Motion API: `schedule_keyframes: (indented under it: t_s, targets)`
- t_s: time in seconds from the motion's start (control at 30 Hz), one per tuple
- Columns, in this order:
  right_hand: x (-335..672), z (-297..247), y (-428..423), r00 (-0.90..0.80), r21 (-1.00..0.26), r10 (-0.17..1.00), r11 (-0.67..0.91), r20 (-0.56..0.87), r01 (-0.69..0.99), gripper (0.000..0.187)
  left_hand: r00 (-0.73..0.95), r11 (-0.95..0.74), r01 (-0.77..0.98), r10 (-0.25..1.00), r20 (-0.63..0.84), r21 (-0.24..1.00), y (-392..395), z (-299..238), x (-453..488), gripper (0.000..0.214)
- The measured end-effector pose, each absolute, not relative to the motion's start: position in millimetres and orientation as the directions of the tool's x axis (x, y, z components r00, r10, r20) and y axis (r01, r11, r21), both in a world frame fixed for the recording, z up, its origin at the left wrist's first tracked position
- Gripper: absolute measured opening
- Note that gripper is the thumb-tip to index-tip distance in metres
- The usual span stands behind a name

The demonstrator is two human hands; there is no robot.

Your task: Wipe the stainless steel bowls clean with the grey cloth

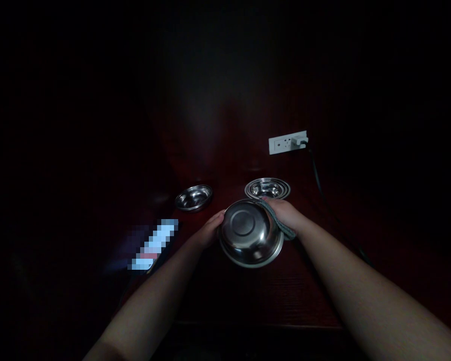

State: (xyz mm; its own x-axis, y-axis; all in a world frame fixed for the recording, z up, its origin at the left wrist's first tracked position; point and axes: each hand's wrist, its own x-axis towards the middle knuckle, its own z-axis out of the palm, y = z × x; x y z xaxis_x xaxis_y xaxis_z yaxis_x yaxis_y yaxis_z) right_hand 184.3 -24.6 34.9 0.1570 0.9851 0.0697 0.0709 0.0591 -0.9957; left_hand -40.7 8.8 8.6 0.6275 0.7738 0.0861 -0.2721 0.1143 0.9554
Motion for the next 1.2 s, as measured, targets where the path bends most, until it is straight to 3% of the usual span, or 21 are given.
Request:
schedule_keyframes:
  t_s: [0.17, 0.33, 0.5, 0.67, 0.97, 1.1, 1.2]
  targets:
    - [181, 39, -32, -0.025, -0.995, 0.995, -0.101, -0.101, -0.002, 0.028, 0.671, 0.090, -0.200, 0.738, 0.070, 0.976, 1, 17, -40, 0.045]
    - [181, 36, -34, -0.242, -0.994, 0.964, -0.103, -0.107, 0.030, 0.036, 0.734, 0.081, -0.141, 0.677, 0.049, 0.987, -3, 20, -38, 0.044]
    - [176, 35, -38, -0.337, -0.986, 0.928, -0.166, -0.159, 0.009, 0.038, 0.789, 0.101, -0.113, 0.613, 0.027, 0.989, -7, 20, -35, 0.045]
    - [171, 36, -43, -0.354, -0.986, 0.923, -0.164, -0.150, -0.009, 0.034, 0.799, 0.149, -0.108, 0.602, -0.003, 0.983, -13, 23, -33, 0.047]
    - [174, 35, -40, -0.346, -0.988, 0.928, -0.154, -0.137, -0.023, 0.034, 0.702, 0.298, -0.168, 0.705, -0.098, 0.940, -12, 22, -29, 0.038]
    - [177, 35, -38, -0.320, -0.990, 0.941, -0.131, -0.107, -0.054, 0.034, 0.586, 0.278, -0.174, 0.800, -0.128, 0.945, -9, 24, -28, 0.029]
    - [179, 36, -34, -0.185, -0.992, 0.978, -0.110, -0.097, -0.063, 0.030, 0.460, 0.321, -0.218, 0.867, -0.193, 0.922, -4, 24, -28, 0.023]
